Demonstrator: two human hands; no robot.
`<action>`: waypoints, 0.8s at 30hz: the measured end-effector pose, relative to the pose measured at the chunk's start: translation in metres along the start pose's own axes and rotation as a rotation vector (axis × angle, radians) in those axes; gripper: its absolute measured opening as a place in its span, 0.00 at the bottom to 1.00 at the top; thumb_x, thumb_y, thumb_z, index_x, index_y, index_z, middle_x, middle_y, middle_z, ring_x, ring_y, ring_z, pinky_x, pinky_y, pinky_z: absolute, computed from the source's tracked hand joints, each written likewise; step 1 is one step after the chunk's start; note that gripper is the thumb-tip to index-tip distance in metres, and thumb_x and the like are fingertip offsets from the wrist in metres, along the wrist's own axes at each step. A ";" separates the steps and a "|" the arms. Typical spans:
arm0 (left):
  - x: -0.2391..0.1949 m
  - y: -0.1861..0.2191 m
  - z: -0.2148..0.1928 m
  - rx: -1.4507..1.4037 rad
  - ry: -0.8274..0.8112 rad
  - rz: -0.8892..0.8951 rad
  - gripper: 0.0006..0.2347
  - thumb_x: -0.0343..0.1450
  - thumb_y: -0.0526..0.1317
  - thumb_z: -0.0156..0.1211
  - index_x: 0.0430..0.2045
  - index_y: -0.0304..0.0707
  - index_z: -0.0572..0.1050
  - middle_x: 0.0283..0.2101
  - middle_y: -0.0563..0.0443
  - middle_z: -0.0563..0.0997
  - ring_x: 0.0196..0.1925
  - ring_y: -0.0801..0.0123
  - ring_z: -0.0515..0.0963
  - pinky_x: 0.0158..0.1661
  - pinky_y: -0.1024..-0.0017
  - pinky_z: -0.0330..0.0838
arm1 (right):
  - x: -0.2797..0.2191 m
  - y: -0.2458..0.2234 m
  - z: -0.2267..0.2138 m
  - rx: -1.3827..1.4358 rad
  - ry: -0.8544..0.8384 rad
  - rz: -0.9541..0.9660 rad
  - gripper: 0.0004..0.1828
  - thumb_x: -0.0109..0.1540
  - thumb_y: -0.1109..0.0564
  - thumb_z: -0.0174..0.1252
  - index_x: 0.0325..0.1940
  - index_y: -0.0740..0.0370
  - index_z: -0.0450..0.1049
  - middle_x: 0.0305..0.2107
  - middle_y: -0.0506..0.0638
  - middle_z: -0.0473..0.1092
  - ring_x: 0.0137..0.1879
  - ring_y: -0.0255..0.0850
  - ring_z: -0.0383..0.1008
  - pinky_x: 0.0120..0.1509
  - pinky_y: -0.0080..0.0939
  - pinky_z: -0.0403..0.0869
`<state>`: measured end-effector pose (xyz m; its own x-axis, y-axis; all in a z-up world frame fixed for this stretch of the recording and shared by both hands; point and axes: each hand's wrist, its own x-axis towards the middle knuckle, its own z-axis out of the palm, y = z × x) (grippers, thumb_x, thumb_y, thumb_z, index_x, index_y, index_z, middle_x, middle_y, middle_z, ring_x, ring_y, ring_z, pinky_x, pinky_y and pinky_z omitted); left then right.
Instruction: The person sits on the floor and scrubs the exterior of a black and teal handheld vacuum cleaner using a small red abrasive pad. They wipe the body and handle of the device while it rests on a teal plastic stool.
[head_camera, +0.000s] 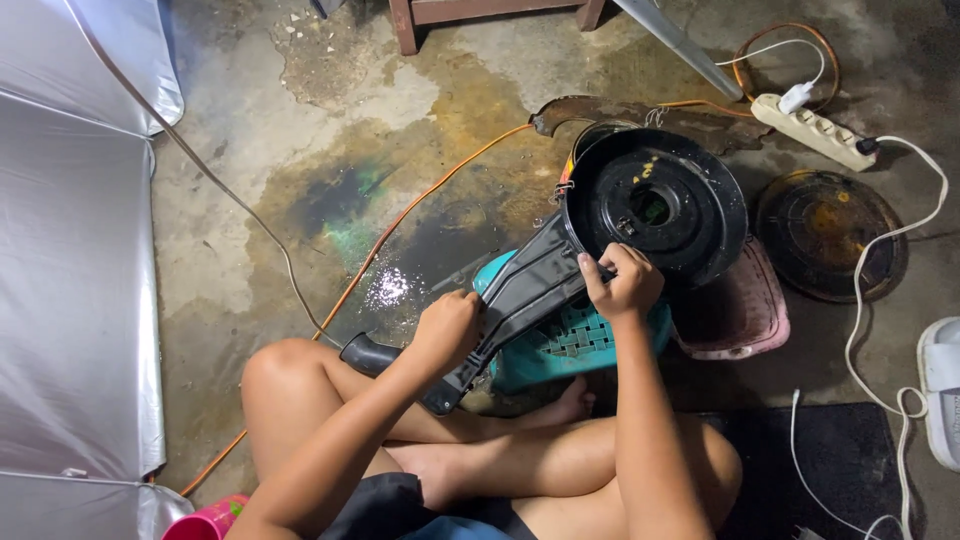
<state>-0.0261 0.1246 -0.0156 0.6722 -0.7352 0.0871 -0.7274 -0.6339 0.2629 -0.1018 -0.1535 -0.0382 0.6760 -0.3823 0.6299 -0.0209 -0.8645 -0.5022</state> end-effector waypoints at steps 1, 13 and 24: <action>-0.002 0.001 0.000 -0.001 -0.001 -0.001 0.05 0.64 0.37 0.62 0.25 0.35 0.78 0.24 0.44 0.80 0.29 0.54 0.85 0.29 0.70 0.80 | 0.000 0.001 0.001 0.000 -0.001 0.000 0.25 0.61 0.38 0.64 0.18 0.50 0.65 0.14 0.48 0.60 0.24 0.52 0.70 0.32 0.44 0.69; 0.056 0.019 0.039 0.126 0.255 -0.044 0.01 0.63 0.36 0.60 0.22 0.40 0.75 0.23 0.52 0.77 0.26 0.61 0.84 0.27 0.73 0.78 | -0.002 0.006 0.001 0.000 -0.019 -0.029 0.24 0.62 0.40 0.66 0.20 0.52 0.66 0.15 0.48 0.61 0.25 0.53 0.71 0.33 0.45 0.69; -0.032 0.009 0.000 0.117 0.158 -0.012 0.03 0.65 0.36 0.61 0.24 0.38 0.75 0.24 0.50 0.76 0.26 0.58 0.83 0.27 0.74 0.76 | -0.005 0.009 0.004 0.013 -0.024 -0.025 0.24 0.63 0.40 0.66 0.21 0.53 0.67 0.15 0.48 0.61 0.25 0.52 0.71 0.34 0.44 0.70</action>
<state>-0.0543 0.1426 -0.0160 0.6877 -0.6862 0.2371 -0.7239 -0.6730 0.1519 -0.1028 -0.1583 -0.0480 0.6939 -0.3527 0.6277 0.0053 -0.8693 -0.4943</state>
